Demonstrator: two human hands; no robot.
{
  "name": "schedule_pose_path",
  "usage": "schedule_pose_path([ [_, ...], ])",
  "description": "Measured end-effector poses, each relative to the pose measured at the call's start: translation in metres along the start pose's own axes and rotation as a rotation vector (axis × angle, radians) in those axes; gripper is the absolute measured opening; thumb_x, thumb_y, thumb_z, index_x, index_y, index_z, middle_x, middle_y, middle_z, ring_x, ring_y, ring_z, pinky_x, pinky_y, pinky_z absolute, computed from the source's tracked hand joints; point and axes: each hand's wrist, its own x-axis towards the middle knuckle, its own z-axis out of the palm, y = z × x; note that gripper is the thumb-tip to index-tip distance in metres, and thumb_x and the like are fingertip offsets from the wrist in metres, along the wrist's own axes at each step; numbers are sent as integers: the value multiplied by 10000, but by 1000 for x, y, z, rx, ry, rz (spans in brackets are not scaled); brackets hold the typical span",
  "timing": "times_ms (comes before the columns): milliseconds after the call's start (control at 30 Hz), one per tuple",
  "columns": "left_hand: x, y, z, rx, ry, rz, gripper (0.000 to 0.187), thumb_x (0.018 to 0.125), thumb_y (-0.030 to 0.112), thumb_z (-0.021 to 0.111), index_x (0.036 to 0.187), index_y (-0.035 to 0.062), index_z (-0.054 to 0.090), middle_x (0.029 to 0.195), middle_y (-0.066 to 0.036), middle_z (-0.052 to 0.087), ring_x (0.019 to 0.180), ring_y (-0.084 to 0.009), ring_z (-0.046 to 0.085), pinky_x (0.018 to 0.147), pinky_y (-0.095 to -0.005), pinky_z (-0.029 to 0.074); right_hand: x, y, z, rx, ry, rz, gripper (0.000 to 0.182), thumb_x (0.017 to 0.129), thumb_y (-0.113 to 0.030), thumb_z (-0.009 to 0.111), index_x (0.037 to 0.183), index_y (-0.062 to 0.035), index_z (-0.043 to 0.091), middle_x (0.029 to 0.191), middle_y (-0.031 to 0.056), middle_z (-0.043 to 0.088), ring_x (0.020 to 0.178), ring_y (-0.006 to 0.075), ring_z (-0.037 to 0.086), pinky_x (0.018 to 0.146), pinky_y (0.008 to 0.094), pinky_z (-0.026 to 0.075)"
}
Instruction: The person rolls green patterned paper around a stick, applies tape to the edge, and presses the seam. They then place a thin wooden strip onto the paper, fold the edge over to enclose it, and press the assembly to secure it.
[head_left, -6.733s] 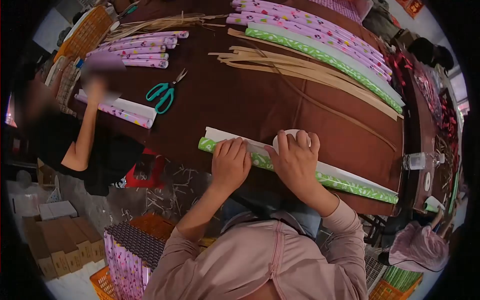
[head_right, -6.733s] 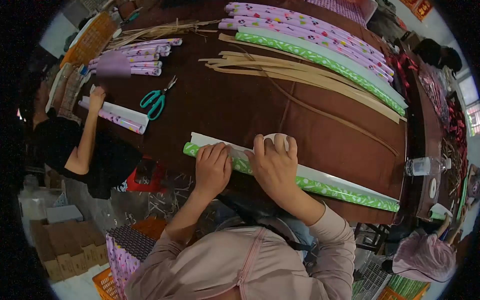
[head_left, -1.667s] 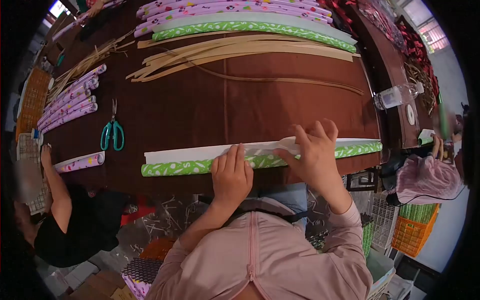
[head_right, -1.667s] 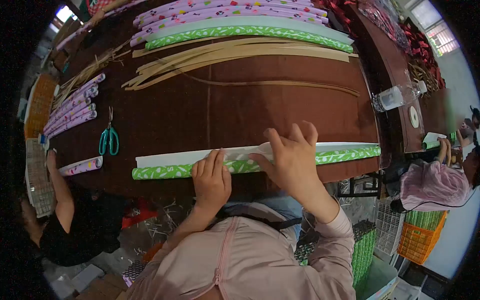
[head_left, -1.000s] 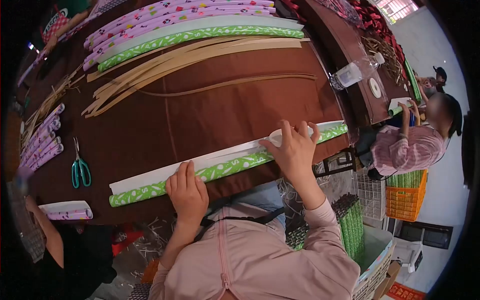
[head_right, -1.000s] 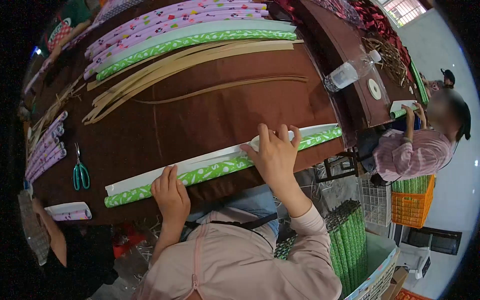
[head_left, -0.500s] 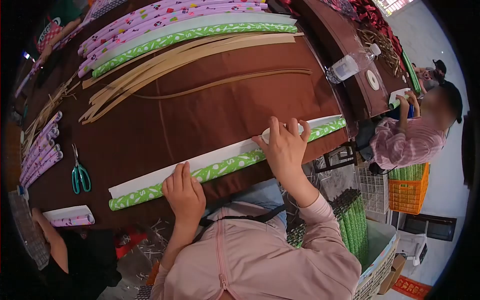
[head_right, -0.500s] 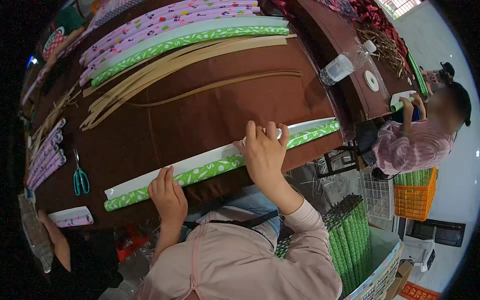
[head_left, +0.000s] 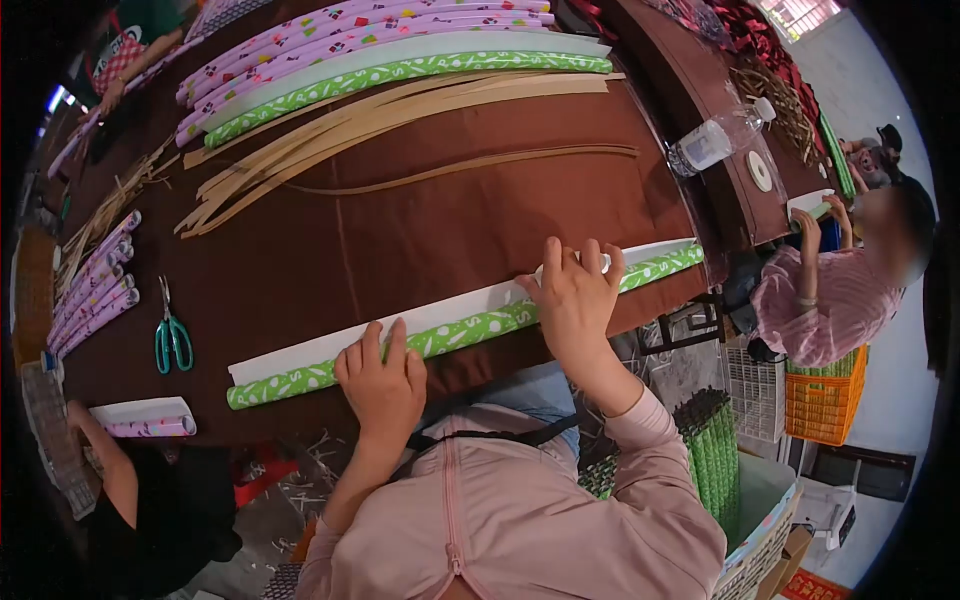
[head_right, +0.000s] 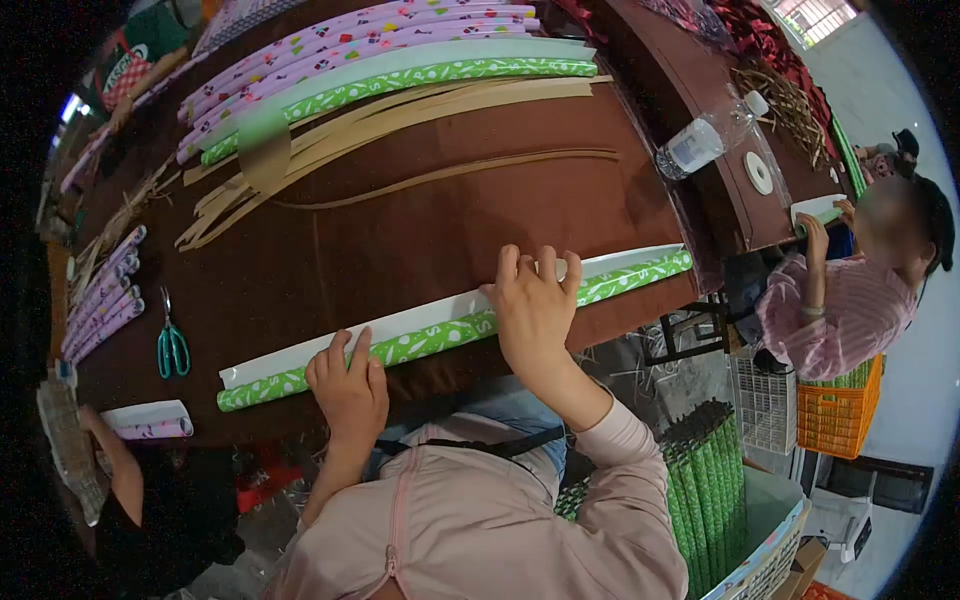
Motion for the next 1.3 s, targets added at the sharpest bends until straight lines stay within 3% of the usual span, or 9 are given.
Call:
schedule_pose_path([
  [233,14,27,5,29,37,12,357,829,337,637,1084,89,666,1123,-175,609,1039,-316,555,902,-515,411,-6,3,9,37,-36,72,458,767,-348,751,1096,-114,534,916,64,692,1117,275,548,1070,491,269],
  [367,24,55,33,-103,-22,55,428,844,359,602,1108,26,639,1148,-169,610,1098,-312,549,912,-445,433,-16,15,33,-47,59,41,614,784,-370,792,1277,-66,589,999,100,726,1144,370,607,1089,514,308],
  [433,29,75,54,-74,-10,117,473,870,420,559,1110,19,636,1167,-164,591,1100,-299,517,957,-424,392,-9,10,26,-146,-148,100,606,834,-439,740,1273,-46,595,1023,70,728,1122,347,609,1089,508,311],
  [567,39,109,69,-43,-128,161,497,896,464,517,1039,28,707,1227,-140,572,1128,-282,480,1020,-397,323,-16,36,72,-204,-1,29,688,846,-427,720,1368,-37,500,893,83,704,1163,338,590,1094,476,295],
  [800,39,109,61,-215,-205,126,515,902,437,521,1063,-18,698,1223,-147,582,1148,-278,482,1029,-400,328,-19,33,60,-174,76,-3,670,831,-407,730,1348,-33,525,907,84,711,1132,338,601,1104,477,294],
  [1033,22,81,46,-201,223,272,433,831,228,589,1147,-66,632,1074,-170,635,943,-278,580,883,-389,458,-19,20,39,-71,65,22,611,771,-341,768,1258,-31,570,867,81,712,1077,349,601,1081,483,305],
  [1100,24,63,20,-222,31,250,413,820,187,606,1145,-67,630,1010,-161,640,866,-280,590,815,-392,485,-9,0,8,21,172,-11,520,702,-290,799,1114,-34,612,778,77,695,1053,352,583,1039,501,316],
  [1133,25,54,20,-144,100,338,333,750,186,605,1007,-21,645,954,-115,610,876,-264,578,765,-399,463,-9,2,16,30,13,84,467,688,-299,799,1036,-51,609,788,81,685,1075,345,568,1026,511,317],
  [1300,31,34,13,-172,-95,376,433,792,228,692,1158,15,600,932,-120,553,868,-316,543,765,-447,434,-6,-8,7,12,6,124,476,706,-373,763,1024,-90,550,876,89,660,1045,277,564,1041,499,331],
])
